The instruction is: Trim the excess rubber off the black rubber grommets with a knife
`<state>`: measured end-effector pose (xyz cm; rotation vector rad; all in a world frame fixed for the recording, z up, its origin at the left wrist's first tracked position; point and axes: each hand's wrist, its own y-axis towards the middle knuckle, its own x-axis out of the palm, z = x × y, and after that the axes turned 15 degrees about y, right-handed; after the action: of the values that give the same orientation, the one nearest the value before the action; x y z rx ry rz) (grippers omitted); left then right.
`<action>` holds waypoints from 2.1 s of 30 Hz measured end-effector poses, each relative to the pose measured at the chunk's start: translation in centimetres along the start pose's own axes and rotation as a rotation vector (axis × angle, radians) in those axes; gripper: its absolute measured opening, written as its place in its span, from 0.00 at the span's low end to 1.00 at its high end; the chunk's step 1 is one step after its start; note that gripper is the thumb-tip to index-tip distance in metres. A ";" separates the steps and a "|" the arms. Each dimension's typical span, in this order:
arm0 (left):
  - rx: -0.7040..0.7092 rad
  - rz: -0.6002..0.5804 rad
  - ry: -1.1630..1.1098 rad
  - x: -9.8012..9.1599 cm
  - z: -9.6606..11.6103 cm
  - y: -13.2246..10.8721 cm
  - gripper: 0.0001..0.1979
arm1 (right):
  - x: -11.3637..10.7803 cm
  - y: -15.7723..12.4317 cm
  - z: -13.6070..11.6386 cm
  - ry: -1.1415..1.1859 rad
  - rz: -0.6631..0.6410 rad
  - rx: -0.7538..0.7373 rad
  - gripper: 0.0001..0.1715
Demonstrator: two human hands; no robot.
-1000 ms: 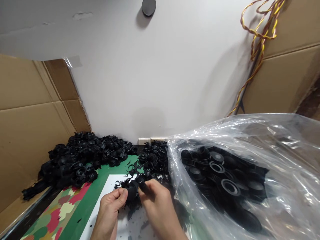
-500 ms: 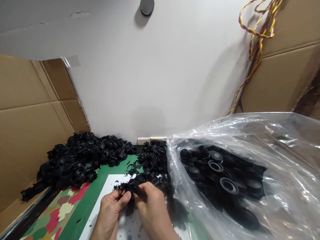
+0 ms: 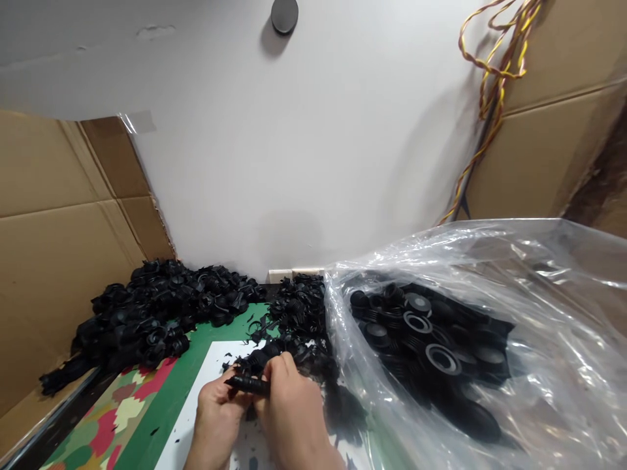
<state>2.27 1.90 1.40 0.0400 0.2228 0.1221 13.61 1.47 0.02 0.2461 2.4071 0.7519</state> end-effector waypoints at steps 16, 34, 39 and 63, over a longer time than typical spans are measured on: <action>-0.241 -0.038 -0.220 -0.9 0.1 0.5 0.21 | -4.0 1.1 1.3 0.821 0.306 0.507 0.28; -0.232 0.000 -0.189 -0.5 -0.5 0.5 0.24 | -1.4 -0.5 1.4 0.914 0.252 0.270 0.11; -0.220 0.040 -0.196 -0.2 -0.4 0.4 0.22 | -0.9 -0.9 1.6 0.934 0.292 0.322 0.13; -0.241 0.061 -0.293 0.1 0.5 0.2 0.21 | -3.0 0.9 2.0 0.403 0.461 -0.141 0.05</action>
<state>2.41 2.13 1.86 -0.1743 -0.0871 0.2008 17.27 2.13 0.67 0.6619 2.6866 1.2763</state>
